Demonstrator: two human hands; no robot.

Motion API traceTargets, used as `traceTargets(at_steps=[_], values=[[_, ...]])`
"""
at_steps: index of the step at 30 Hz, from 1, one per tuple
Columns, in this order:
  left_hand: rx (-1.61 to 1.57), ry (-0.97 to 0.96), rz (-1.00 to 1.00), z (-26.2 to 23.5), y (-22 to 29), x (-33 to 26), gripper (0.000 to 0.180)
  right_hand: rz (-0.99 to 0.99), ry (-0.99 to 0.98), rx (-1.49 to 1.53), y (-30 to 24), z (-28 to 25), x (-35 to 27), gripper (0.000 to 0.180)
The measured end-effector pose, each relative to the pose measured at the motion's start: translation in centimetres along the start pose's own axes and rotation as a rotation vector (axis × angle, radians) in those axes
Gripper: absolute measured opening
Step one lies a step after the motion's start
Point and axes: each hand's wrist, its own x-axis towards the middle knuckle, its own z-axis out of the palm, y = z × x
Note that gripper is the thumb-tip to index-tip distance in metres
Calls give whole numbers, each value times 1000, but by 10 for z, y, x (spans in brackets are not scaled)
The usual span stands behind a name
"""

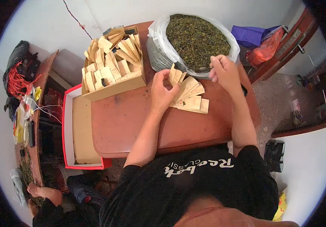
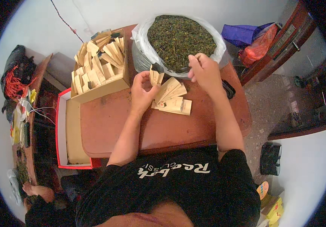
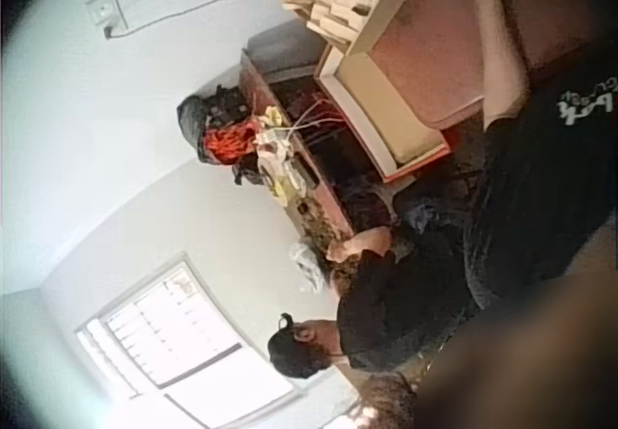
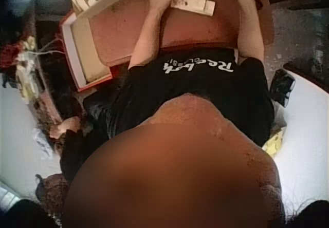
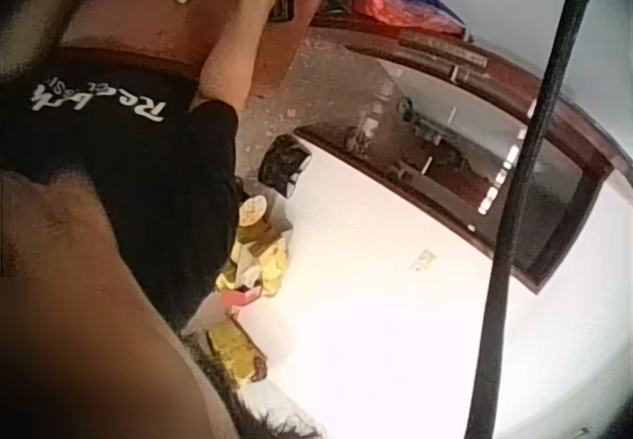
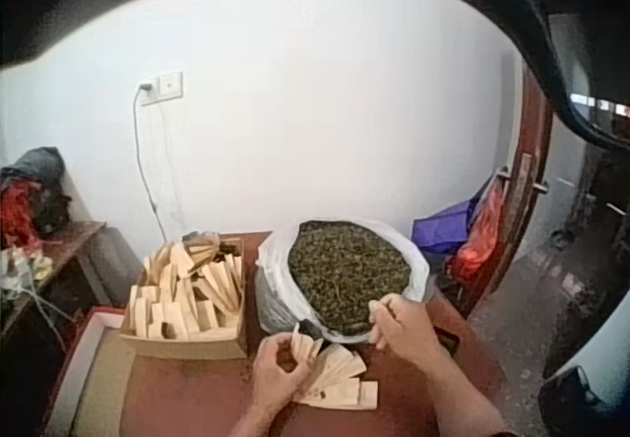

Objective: Scoop dried herbs into small paper sachets using a spoon.

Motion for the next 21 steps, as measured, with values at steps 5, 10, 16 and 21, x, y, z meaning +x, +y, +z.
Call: traceTargets(at_steps=[5,10,16,21], values=[[34,-11,9,0,4,0,47,32,78,61,12,31,5,28],[-19,-5,-32,-1,5,-1,48,-18,187,200,28,39,10,26],[44,-15,4,-2,12,-1,49,-60,241,344,37,32,11,25],[98,-4,32,-3,18,-2,50,-37,206,410,26,21,4,25]])
